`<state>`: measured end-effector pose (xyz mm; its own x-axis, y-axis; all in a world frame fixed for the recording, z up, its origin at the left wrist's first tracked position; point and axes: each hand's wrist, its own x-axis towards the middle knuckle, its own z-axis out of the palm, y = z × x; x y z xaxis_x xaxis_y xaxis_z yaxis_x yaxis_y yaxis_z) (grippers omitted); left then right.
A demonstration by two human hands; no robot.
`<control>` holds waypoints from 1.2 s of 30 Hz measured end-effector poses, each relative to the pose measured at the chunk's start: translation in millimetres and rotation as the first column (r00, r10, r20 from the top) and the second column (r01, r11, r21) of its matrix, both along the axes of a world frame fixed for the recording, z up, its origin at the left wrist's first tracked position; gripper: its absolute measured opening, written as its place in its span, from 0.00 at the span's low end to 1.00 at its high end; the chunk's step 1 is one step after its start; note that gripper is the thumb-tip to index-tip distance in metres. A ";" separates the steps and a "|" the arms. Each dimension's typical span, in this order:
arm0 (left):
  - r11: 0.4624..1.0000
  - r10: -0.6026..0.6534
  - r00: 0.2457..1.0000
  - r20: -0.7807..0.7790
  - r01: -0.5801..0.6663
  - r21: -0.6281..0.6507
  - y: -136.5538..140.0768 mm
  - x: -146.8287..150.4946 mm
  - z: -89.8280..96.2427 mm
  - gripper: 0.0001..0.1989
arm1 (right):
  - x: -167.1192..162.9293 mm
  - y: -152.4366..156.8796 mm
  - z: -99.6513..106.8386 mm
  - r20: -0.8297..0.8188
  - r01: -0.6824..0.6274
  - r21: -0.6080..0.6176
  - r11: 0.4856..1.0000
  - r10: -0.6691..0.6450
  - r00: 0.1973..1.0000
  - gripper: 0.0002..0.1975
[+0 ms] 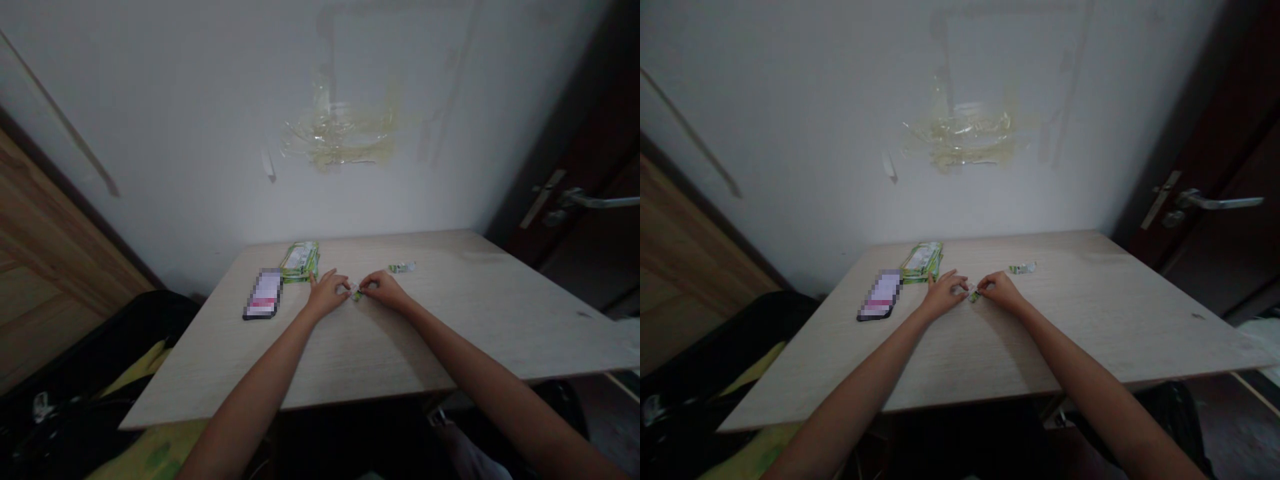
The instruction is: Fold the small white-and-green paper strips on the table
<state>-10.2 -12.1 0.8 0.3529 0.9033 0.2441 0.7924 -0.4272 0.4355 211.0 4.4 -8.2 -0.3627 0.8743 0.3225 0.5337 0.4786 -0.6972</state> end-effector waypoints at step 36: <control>0.975 0.222 0.955 0.198 -0.219 -0.037 1.6 8.6 5.5 0.06 | 0.4 1.1 2.3 -0.158 0.066 -0.085 0.994 -0.078 0.984 0.10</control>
